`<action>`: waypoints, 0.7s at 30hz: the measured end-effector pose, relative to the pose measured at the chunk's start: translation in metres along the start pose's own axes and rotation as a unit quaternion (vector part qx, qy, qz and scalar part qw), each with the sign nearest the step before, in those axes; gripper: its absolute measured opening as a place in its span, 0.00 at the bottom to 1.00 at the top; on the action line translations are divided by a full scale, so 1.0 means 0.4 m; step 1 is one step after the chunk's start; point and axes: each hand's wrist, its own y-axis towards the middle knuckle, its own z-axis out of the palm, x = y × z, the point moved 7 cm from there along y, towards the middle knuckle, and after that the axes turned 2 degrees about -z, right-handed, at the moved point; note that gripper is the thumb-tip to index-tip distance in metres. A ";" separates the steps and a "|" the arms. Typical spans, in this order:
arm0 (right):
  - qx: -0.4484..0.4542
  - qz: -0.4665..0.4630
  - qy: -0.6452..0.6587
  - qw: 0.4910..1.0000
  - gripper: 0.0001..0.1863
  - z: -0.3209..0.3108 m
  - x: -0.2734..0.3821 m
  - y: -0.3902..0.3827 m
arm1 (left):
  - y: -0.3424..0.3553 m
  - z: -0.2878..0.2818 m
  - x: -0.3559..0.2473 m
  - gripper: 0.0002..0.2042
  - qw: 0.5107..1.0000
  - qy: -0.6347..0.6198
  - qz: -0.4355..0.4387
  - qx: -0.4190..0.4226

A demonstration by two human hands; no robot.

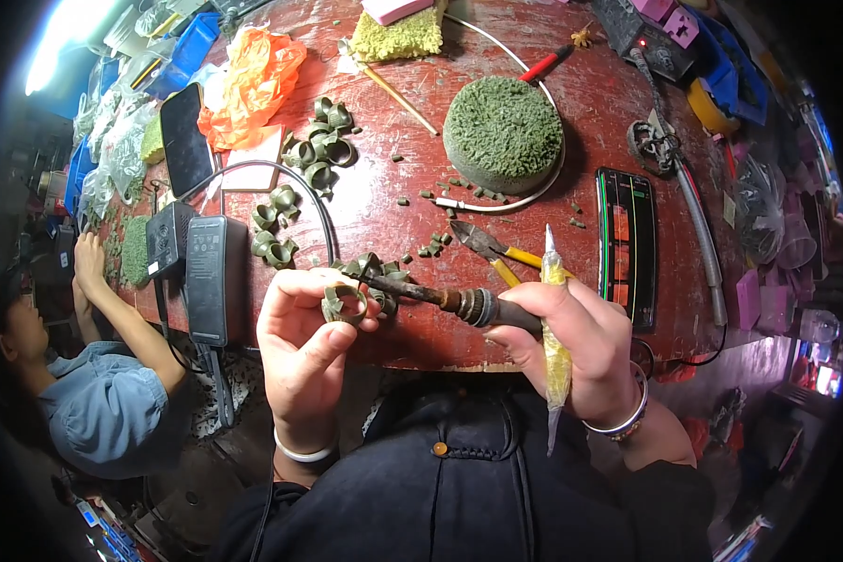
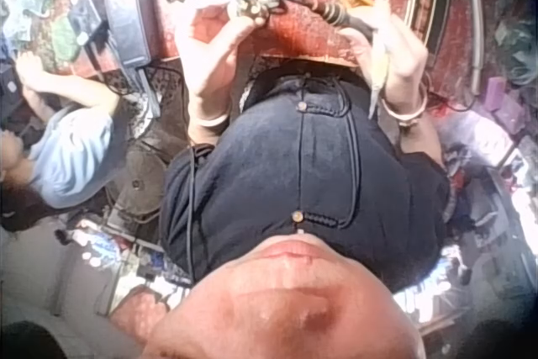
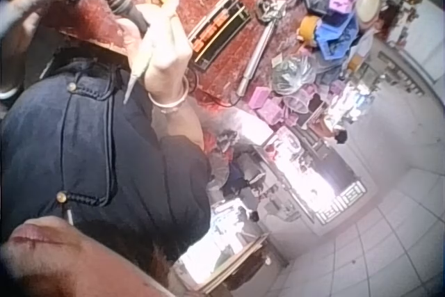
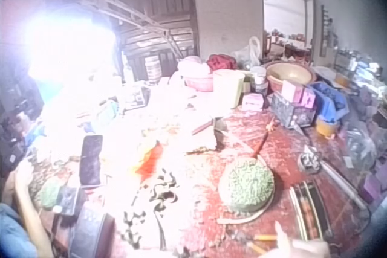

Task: Soldering small components onto green wax jewelry models at a workshop table.

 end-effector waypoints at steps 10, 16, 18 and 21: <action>0.007 0.005 0.005 1.000 0.15 0.006 -0.006 -0.003 | 0.002 0.001 0.003 0.17 1.000 0.004 -0.003 0.000; 0.006 0.004 0.007 1.000 0.14 0.007 -0.006 -0.004 | 0.001 0.000 -0.001 0.17 1.000 0.012 0.004 -0.001; 0.007 0.007 0.007 1.000 0.14 0.007 -0.006 -0.004 | 0.002 0.000 -0.002 0.17 1.000 0.014 0.006 -0.002; 0.006 0.007 0.007 1.000 0.14 0.007 -0.007 -0.003 | 0.002 0.001 -0.003 0.17 1.000 0.017 0.006 -0.002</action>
